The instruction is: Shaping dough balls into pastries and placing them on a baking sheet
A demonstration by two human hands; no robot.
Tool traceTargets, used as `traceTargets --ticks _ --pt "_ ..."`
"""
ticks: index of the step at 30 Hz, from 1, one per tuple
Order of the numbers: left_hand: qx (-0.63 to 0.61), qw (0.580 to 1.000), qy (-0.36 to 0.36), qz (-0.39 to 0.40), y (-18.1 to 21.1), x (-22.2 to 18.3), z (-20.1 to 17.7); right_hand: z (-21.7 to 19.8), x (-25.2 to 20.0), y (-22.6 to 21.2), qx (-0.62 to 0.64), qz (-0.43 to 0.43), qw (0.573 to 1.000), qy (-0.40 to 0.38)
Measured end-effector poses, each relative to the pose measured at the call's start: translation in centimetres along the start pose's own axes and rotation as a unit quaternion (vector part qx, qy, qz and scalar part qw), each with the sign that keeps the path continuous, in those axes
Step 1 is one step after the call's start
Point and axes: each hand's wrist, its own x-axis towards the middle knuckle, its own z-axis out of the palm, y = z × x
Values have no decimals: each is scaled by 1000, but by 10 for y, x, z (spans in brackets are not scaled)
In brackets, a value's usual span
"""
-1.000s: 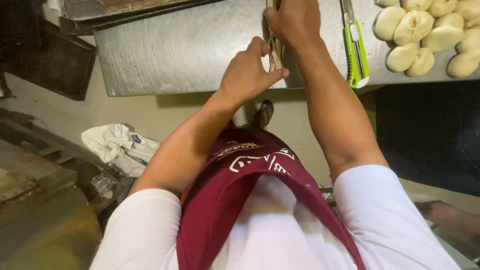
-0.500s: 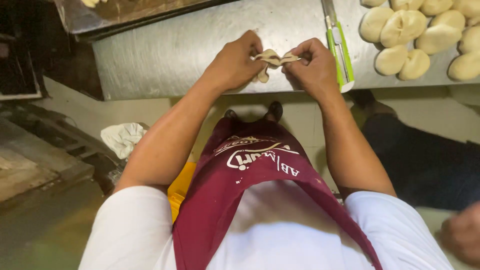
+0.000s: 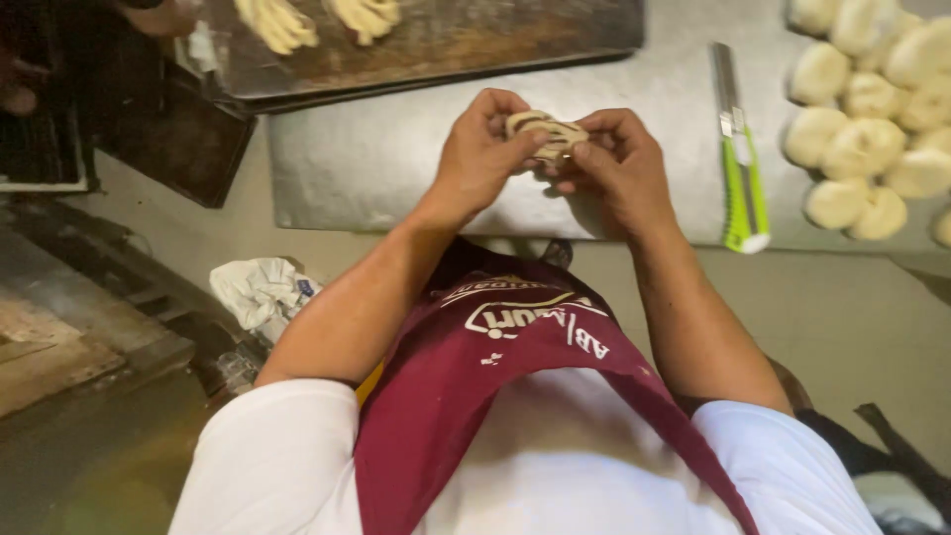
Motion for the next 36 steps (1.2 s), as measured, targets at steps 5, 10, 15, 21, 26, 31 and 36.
traceTargets --ticks 5,10,15,21,26,31,36 --pt "-7 992 -4 -126 93 10 -65 61 54 20 -112 -37 981 152" --pt "-7 998 -46 -30 79 99 -154 106 114 19 -167 -58 972 154" --pt "527 837 -14 148 114 143 -163 108 164 21 -455 -147 865 152" --pt "663 600 7 448 85 157 -168 122 155 14 -834 -115 523 135" --pt "712 615 -242 237 57 122 -145 91 139 8 -767 -92 619 139" --pt "703 628 -281 181 92 115 -127 -37 134 -82 -746 -233 575 242" --pt "677 686 -166 210 90 50 -115 -136 159 -156 -741 -136 572 325"
